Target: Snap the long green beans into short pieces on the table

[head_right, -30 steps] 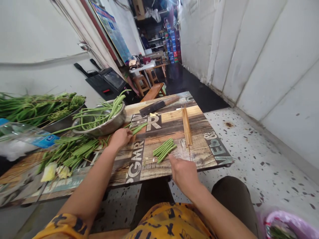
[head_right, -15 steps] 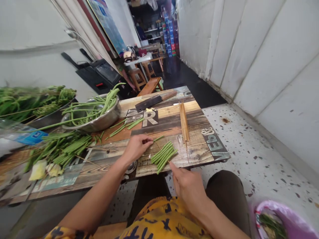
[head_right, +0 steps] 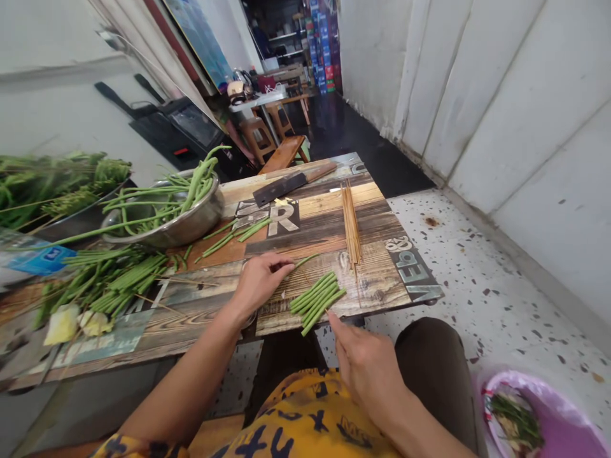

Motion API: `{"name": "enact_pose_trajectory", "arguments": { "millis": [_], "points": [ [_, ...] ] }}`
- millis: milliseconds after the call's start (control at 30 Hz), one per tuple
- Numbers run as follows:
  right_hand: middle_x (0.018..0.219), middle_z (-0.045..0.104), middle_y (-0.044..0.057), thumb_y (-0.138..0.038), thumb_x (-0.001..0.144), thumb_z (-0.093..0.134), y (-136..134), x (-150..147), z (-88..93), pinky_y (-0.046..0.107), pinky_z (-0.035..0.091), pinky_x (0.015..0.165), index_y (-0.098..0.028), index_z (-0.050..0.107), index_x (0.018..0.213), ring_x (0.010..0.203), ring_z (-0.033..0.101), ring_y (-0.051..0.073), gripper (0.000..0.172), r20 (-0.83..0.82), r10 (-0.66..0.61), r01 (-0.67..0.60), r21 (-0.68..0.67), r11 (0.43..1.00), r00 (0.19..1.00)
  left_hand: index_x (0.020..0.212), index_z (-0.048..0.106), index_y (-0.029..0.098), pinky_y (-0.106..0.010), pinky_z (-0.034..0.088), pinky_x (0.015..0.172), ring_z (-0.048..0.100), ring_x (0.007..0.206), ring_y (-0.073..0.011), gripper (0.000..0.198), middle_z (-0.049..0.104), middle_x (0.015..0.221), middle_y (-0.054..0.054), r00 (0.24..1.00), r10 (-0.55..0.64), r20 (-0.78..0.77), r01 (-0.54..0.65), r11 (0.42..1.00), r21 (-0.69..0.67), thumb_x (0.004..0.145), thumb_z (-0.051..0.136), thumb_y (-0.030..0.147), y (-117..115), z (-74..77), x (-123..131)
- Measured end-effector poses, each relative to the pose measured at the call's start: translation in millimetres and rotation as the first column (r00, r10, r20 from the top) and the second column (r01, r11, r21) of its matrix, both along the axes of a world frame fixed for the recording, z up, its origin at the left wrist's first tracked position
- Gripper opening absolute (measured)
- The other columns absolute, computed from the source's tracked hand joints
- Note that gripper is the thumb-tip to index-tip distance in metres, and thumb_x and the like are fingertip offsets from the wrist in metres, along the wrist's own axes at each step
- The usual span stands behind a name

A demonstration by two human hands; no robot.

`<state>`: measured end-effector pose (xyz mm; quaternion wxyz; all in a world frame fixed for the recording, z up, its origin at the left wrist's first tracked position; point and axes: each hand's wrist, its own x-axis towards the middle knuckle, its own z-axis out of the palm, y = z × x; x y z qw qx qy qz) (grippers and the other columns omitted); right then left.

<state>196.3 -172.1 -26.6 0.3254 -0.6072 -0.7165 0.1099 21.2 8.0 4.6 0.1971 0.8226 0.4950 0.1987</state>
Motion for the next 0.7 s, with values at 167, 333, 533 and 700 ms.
{"name": "enact_pose_trajectory", "arguments": {
  "millis": [167, 333, 533, 700],
  "points": [
    [0.077, 0.07, 0.008, -0.014, 0.088, 0.036, -2.6, 0.9, -0.2, 0.024, 0.051, 0.057, -0.008, 0.057, 0.122, 0.061, 0.064, 0.015, 0.04, -0.012, 0.004, -0.004, -0.004, 1.0, 1.0, 0.078, 0.071, 0.02, -0.025, 0.043, 0.069, 0.06, 0.075, -0.0158, 0.014, 0.07, 0.078, -0.001, 0.999, -0.042, 0.013, 0.042, 0.999, 0.028, 0.079, 0.057, 0.021, -1.3, -1.3, 5.3],
    [0.077, 0.069, 0.008, -0.015, 0.089, 0.035, -1.3, 0.8, -1.6, 0.025, 0.051, 0.058, -0.008, 0.056, 0.123, 0.062, 0.064, 0.016, 0.04, -0.033, 0.011, -0.012, -0.043, 0.999, 0.999, 0.078, 0.071, 0.019, -0.025, 0.041, 0.066, 0.059, 0.071, -0.0151, 0.014, 0.069, 0.076, -0.001, 0.998, -0.064, -0.02, 0.065, 0.997, 0.035, 0.079, 0.057, 0.02, -0.3, 1.9, 5.0],
    [0.07, 0.067, 0.007, -0.015, 0.088, 0.036, 0.7, 0.2, -1.0, 0.024, 0.05, 0.056, -0.008, 0.057, 0.122, 0.058, 0.062, 0.015, 0.04, -0.032, 0.01, -0.011, -0.033, 0.999, 0.999, 0.079, 0.07, 0.019, -0.025, 0.039, 0.064, 0.058, 0.07, -0.0155, 0.014, 0.068, 0.076, -0.002, 0.997, -0.054, -0.046, 0.056, 0.998, 0.036, 0.08, 0.057, 0.022, 0.5, 0.3, 4.6],
    [0.071, 0.068, 0.007, -0.014, 0.088, 0.036, 0.6, 0.8, -2.3, 0.024, 0.049, 0.057, -0.009, 0.057, 0.121, 0.059, 0.063, 0.015, 0.04, -0.036, -0.001, 0.0, -0.04, 0.999, 0.999, 0.079, 0.069, 0.018, -0.026, 0.039, 0.066, 0.058, 0.073, -0.0162, 0.014, 0.068, 0.079, -0.003, 0.991, -0.109, -0.083, 0.113, 0.992, 0.055, 0.081, 0.055, 0.02, 2.3, 0.0, 4.2]
  ]
}}
